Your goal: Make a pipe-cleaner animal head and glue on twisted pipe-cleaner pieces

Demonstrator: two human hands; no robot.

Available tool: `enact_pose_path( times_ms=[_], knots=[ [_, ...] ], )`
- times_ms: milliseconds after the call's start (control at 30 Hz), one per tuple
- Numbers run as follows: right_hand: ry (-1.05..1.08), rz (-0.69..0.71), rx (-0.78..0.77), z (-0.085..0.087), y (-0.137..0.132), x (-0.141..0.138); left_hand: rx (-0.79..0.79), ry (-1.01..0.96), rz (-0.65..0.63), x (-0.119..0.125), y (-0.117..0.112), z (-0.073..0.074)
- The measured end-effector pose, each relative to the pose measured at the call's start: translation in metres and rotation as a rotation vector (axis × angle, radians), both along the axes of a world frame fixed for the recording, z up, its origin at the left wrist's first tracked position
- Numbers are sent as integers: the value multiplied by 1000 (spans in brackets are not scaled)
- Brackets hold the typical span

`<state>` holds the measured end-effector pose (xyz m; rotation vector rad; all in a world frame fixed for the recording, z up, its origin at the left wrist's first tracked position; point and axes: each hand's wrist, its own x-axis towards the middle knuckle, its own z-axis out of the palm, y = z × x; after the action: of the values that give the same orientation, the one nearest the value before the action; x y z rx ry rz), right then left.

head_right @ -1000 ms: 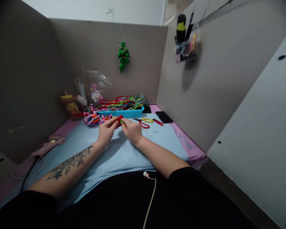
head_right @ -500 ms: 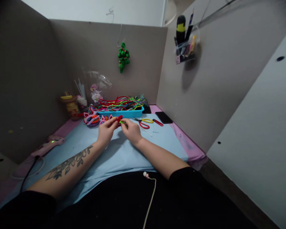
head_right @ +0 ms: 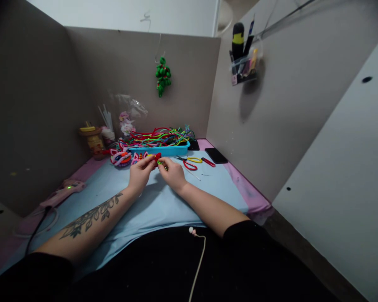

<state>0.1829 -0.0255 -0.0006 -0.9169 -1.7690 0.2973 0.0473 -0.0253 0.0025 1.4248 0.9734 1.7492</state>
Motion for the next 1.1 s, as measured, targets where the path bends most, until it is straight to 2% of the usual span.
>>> enact_pose_path(
  times_ms=[233, 533, 633, 833, 967, 1100],
  knots=[
    [-16, 17, 21, -5, 3, 0, -35, -58, -3, 2, -2, 3],
    [-175, -86, 107, -4, -1, 1, -85, -149, -42, 4, -1, 2],
    [-108, -50, 66, -3, 0, -1, -89, -168, -52, 4, 0, 1],
    [116, 116, -111, 0, 1, -6, -91, -202, -51, 4, -3, 5],
    [155, 165, -109, 5, -3, -6, -100, -257, -99, 3, -1, 4],
    [167, 155, -90, 7, -6, -4, -67, -301, -132, 0, 5, 3]
  ],
)
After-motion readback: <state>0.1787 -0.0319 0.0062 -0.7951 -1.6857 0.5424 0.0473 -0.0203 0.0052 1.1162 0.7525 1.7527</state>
